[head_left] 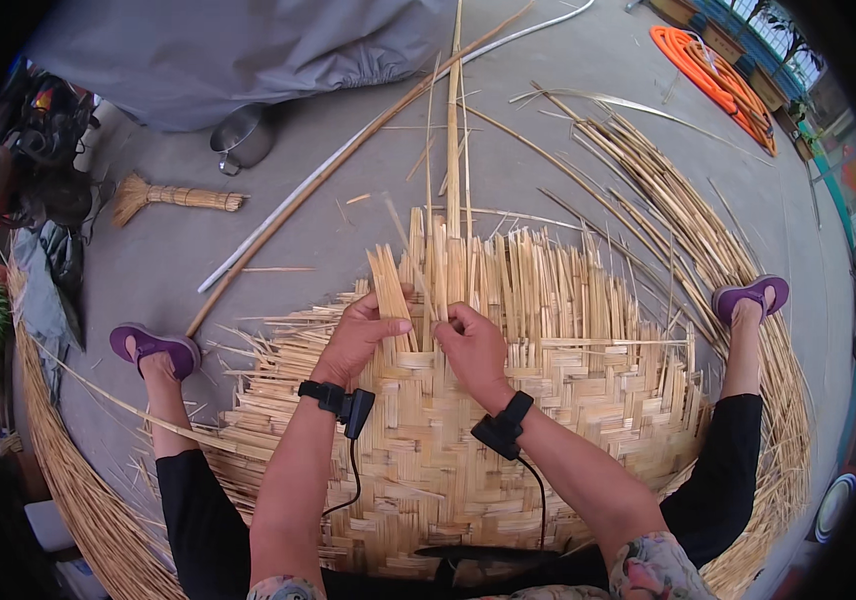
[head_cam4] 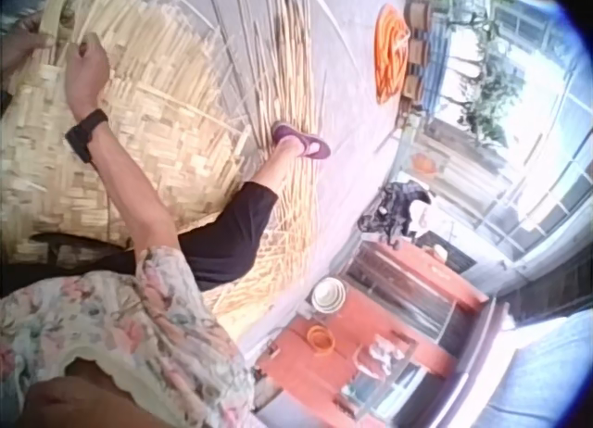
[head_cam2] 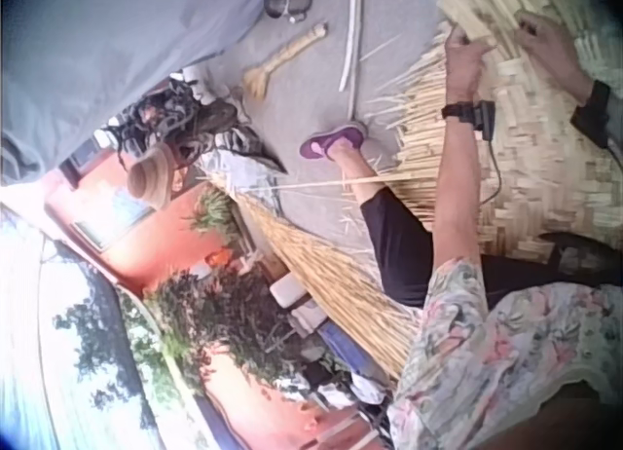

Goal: Weaving a mat using thin bamboo or straw strips.

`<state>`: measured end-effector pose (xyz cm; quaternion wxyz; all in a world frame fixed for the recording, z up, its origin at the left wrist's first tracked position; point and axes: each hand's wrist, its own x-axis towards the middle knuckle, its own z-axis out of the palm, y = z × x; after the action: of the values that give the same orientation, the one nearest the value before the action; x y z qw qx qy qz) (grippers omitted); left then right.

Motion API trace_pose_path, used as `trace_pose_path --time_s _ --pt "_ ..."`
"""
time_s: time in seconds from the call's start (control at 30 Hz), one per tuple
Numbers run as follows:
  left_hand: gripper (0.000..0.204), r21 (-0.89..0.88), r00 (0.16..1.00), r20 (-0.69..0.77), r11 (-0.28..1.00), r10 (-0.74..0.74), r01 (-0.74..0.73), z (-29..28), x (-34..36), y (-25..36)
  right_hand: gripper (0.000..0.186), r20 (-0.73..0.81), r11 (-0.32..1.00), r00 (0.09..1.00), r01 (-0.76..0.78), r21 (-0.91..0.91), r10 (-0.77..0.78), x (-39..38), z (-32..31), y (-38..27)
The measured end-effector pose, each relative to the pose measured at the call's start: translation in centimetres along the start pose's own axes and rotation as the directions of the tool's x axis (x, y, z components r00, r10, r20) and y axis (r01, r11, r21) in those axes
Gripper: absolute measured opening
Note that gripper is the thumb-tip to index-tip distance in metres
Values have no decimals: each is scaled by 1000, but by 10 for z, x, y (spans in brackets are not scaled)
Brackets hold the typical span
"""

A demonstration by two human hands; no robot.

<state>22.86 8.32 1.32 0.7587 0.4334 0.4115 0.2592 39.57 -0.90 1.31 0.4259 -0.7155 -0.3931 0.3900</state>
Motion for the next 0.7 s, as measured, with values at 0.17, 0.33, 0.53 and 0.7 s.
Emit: trace_pose_path --time_s 0.17,0.33,0.53,0.7 --pt "38 -259 995 -24 961 92 -96 -5 -11 -5 13 195 784 919 394 -480 -343 13 1 -6" --pt "25 74 835 -457 948 307 -308 13 -39 -26 28 94 950 956 259 174 -278 10 -32 0" --pt "15 400 708 -485 850 514 -343 10 -39 -38 49 39 697 894 374 -612 -446 -51 -72 38" --pt "15 -38 729 -627 924 274 -380 -12 -23 -35 64 98 559 878 380 -737 -468 -54 -67 58"
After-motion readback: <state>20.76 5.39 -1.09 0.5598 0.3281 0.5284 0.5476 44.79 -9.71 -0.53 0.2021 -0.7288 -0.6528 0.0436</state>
